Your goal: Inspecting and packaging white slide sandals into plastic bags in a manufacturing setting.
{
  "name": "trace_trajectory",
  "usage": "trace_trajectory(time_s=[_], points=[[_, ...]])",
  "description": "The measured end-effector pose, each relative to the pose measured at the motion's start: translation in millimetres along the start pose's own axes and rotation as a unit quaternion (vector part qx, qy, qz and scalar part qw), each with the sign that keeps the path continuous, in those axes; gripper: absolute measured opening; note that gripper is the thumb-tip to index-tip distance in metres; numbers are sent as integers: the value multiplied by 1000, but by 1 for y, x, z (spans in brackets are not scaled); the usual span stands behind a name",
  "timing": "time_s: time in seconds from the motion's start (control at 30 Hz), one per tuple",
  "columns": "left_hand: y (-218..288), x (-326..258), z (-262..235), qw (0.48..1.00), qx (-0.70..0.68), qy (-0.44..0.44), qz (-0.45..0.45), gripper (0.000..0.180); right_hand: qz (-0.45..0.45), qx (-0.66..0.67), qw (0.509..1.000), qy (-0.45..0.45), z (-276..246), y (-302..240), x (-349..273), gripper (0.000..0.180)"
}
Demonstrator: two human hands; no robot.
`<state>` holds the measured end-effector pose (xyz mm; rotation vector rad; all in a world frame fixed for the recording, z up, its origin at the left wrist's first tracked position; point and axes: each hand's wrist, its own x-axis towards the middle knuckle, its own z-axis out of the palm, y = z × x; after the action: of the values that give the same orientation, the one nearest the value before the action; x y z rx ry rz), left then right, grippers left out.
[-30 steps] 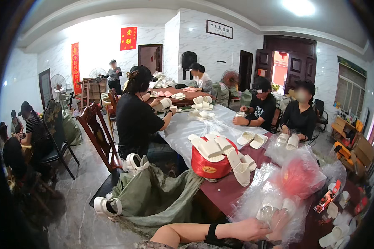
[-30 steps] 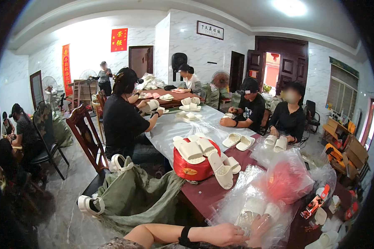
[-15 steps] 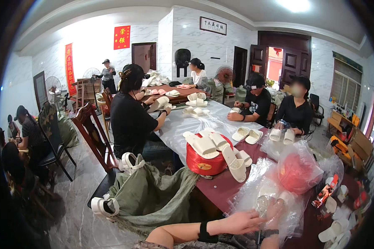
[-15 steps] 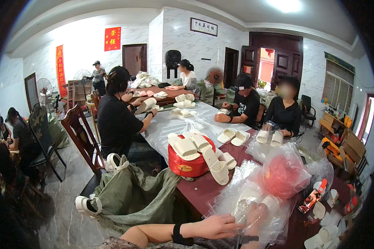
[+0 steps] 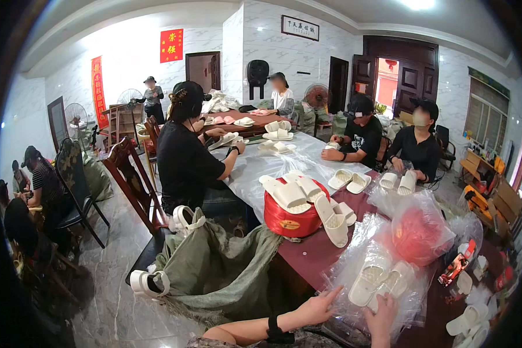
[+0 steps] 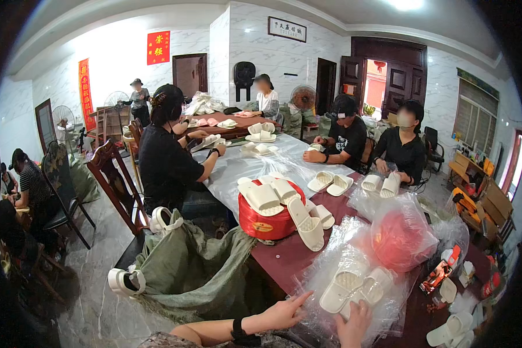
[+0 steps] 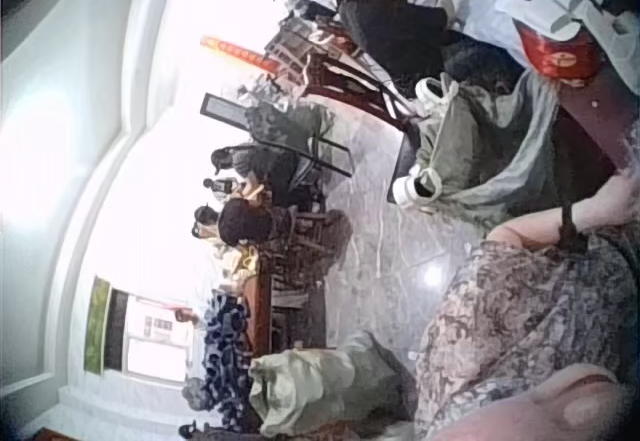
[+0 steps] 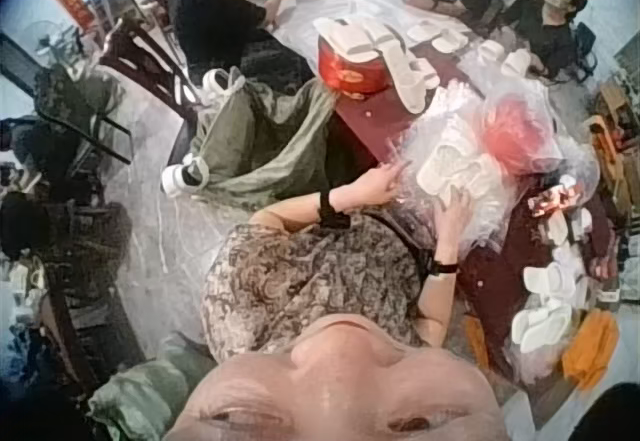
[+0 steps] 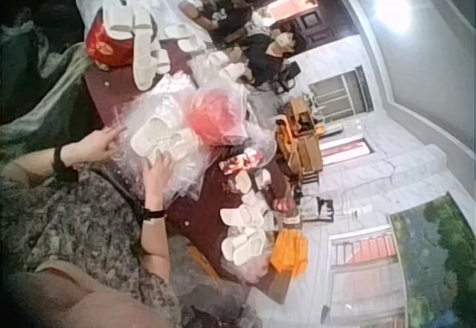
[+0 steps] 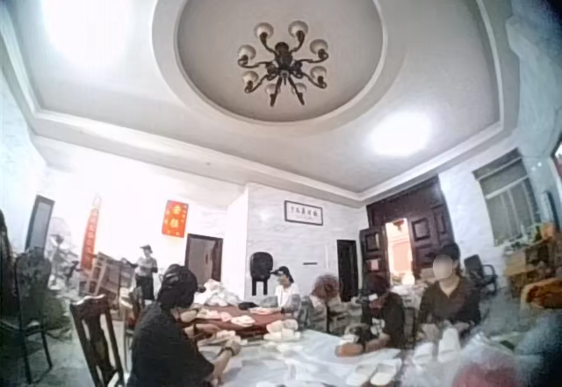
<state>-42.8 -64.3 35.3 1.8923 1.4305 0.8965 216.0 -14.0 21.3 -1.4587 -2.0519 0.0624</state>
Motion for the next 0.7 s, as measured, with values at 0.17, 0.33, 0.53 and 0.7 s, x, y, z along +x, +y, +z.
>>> trace_trajectory(time_s=[0.17, 0.33, 0.53, 0.7], points=[[3, -5, -3, 996, -44, -69, -40, 78, 1, -7, 999, 38, 6, -6, 1, 57], [18, -12, -13, 994, -102, -5, 37, 63, 91, 20, 996, 2, 0, -19, 10, 53], [15, -15, -20, 992, -72, 50, 85, 53, 87, -22, 996, -12, 3, -33, 17, 57], [-12, -19, -30, 988, -141, -58, -19, 61, 22, -51, 998, 14, 20, -21, 6, 53]])
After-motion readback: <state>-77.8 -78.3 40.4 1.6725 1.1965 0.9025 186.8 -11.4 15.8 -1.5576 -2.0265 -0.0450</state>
